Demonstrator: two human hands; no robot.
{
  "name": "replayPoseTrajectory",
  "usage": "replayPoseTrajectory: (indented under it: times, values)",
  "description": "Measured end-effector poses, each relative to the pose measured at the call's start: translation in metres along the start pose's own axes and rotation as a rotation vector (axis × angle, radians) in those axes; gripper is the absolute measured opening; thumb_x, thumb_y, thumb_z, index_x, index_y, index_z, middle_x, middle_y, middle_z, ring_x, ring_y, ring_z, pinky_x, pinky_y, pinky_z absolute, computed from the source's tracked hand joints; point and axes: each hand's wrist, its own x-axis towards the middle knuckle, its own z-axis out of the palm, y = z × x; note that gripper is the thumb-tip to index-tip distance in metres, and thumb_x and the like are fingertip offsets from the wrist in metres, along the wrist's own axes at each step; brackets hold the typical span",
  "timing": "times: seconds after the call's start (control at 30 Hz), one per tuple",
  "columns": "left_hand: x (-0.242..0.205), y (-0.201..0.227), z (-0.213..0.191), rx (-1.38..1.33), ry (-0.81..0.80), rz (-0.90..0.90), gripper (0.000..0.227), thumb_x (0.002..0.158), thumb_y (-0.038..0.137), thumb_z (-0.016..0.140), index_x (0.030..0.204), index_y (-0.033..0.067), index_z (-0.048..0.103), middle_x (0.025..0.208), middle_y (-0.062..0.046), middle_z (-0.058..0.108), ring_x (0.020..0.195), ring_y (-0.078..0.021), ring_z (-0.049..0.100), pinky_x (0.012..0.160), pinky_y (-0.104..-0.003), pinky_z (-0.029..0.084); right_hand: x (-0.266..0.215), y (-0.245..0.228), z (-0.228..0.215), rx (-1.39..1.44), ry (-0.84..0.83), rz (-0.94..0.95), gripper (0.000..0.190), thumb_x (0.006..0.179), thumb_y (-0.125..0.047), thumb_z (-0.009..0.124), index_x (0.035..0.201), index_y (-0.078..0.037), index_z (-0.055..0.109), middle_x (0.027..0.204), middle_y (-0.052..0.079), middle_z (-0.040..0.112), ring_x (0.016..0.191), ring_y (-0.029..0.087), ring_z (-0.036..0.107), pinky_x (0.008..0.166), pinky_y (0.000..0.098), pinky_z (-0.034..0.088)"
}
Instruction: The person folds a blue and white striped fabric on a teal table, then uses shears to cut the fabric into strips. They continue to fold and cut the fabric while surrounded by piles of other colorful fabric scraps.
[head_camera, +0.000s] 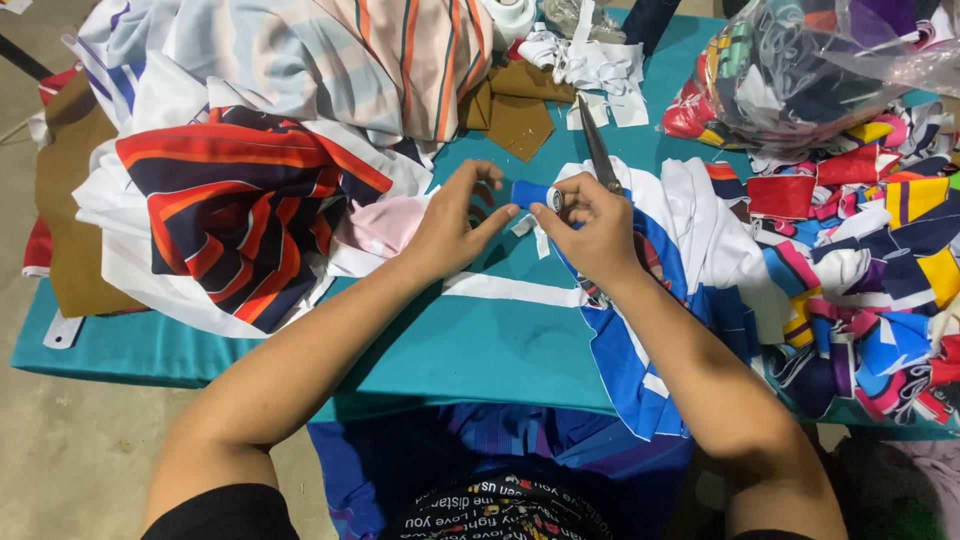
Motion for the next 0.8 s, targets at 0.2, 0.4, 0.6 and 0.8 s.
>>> replayPoseTrajectory:
  times: [0.2, 0.4, 0.6, 0.8]
  values:
    - [-0.004, 0.016, 0.001, -0.206, -0.187, -0.133, 0.036, 0.101, 0.028, 0.068, 0.123, -0.0005, 0.065, 0.094, -0.018, 0.077, 0.092, -0.0327, 0.076, 0.078, -0.047, 0.063, -0.003, -0.013, 0.017, -0.366, 0.128, -0.386, 0.021, 0.079, -0.004, 0.09, 0.088, 0.001, 0.072, 0.065, 0.014, 0.071, 0.055, 0.025, 0.07, 0.047, 0.0279, 0.057]
    - [0.003, -0.002, 0.002, -0.306, -0.135, -0.208, 0.031, 0.1, 0.025, 0.071, 0.121, 0.0022, 0.071, 0.087, -0.013, 0.077, 0.085, -0.0191, 0.074, 0.075, -0.039, 0.064, -0.005, -0.021, 0.027, -0.314, -0.028, -0.465, 0.027, 0.079, -0.004, 0.087, 0.101, 0.0, 0.071, 0.076, 0.014, 0.073, 0.064, 0.026, 0.072, 0.056, 0.032, 0.06]
    - [0.005, -0.003, -0.004, -0.47, -0.198, -0.238, 0.027, 0.095, 0.0, 0.07, 0.121, -0.0066, 0.069, 0.086, -0.02, 0.075, 0.078, -0.0206, 0.074, 0.071, -0.036, 0.067, 0.002, -0.014, 0.005, -0.182, 0.027, -0.231, 0.026, 0.092, -0.009, 0.078, 0.114, -0.003, 0.066, 0.075, 0.014, 0.072, 0.063, 0.025, 0.071, 0.054, 0.033, 0.059]
    - [0.008, -0.007, -0.001, -0.573, -0.328, -0.323, 0.033, 0.089, -0.005, 0.071, 0.12, -0.0049, 0.059, 0.089, -0.017, 0.073, 0.08, -0.0189, 0.07, 0.073, -0.035, 0.065, 0.006, -0.037, -0.008, -0.089, -0.209, -0.17, 0.023, 0.097, -0.008, 0.073, 0.119, -0.002, 0.072, 0.095, 0.025, 0.076, 0.087, 0.038, 0.076, 0.065, 0.0425, 0.063]
